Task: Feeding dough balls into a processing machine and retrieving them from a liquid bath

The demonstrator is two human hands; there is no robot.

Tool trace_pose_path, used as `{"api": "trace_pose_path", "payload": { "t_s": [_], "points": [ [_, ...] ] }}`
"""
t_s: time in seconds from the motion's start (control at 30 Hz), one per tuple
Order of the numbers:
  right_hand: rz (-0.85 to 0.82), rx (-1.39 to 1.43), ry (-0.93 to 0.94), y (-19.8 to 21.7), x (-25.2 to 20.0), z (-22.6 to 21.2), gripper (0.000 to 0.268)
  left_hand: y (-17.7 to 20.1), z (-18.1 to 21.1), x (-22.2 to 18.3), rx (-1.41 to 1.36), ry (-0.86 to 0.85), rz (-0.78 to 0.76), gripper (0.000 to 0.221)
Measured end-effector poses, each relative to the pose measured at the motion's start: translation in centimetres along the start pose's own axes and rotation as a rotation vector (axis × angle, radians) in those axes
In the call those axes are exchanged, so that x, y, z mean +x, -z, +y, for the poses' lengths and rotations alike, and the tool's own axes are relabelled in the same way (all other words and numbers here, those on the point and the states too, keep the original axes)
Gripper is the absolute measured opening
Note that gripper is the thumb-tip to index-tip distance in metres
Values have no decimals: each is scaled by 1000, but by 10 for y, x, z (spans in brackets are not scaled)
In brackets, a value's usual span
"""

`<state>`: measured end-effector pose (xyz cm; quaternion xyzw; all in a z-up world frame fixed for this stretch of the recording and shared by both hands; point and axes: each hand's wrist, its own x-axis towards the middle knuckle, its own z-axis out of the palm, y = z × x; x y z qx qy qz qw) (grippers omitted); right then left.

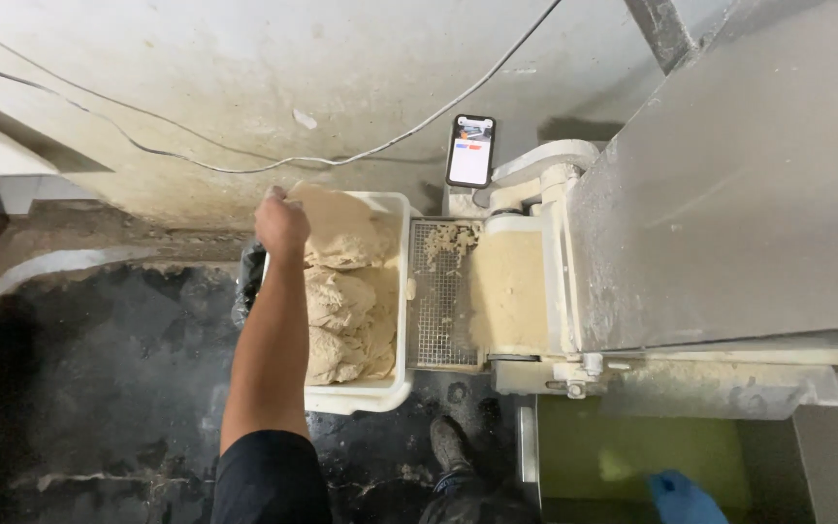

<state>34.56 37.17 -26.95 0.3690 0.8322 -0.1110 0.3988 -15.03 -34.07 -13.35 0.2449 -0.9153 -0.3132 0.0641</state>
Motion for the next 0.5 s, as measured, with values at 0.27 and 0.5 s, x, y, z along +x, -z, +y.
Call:
{"api": "trace_pose_path", "payload": {
  "t_s": [0.27,0.5],
  "points": [
    [6,-41,-117,34,-73,-47,50,-24,79,-90,-292,7,-194,63],
    [102,32,-85,28,-78,-41,43,-71,146,-268,-463,208,-1104,85]
  ]
}}
